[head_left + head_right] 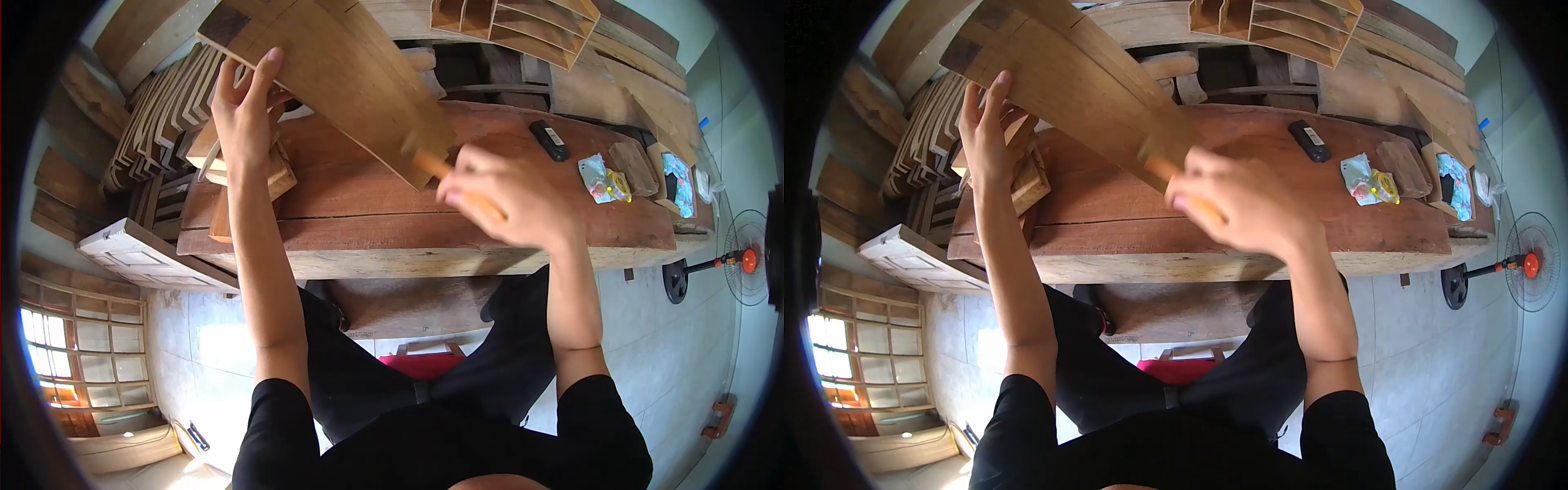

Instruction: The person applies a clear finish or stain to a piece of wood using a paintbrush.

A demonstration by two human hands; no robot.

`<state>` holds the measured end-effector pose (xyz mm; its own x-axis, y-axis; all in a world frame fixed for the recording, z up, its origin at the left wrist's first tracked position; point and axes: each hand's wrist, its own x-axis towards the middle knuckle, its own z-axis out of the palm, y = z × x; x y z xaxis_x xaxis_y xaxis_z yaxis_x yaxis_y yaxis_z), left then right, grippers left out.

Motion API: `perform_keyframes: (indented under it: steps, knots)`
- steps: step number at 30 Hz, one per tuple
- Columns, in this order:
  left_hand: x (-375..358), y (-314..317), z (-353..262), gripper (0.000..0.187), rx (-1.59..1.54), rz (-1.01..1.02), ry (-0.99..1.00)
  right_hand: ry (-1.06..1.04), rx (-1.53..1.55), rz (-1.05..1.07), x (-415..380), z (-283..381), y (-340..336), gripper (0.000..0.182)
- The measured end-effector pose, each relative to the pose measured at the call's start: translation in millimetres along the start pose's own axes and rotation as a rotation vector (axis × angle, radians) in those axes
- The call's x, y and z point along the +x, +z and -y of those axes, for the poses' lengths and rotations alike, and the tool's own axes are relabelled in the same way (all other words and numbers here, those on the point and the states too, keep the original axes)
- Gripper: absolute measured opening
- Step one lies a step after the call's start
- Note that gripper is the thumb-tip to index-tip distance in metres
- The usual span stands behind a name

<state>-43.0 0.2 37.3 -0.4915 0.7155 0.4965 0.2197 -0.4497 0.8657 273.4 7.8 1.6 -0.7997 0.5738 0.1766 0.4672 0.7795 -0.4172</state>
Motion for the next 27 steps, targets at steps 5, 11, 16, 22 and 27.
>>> perform_keyframes:
  steps: [5, 11, 16, 22, 27]
  knots:
    - [-5.1, 6.9, -2.8, 0.040, -0.042, 0.024, 0.062, 0.010, -0.058, -0.135, -1.7, -18.2, 0.0, 0.016]
    - [-6.7, 8.7, -1.6, 0.044, 0.004, 0.003, -0.013, -0.020, 0.219, 0.257, -2.4, -2.7, 1.8, 0.014]
    - [-12.7, 10.3, -18.7, 0.054, -0.137, 0.118, 0.076, 0.320, -0.325, -0.073, -0.5, -15.4, 1.1, 0.016]
    - [-8.7, 8.0, -15.5, 0.042, -0.082, 0.091, 0.056, 0.022, 0.107, 0.201, -0.7, -11.1, 19.0, 0.016]
    - [-12.8, 9.5, -16.7, 0.039, -0.087, 0.078, 0.127, 0.286, -0.295, -0.093, 2.3, -17.1, 14.3, 0.017]
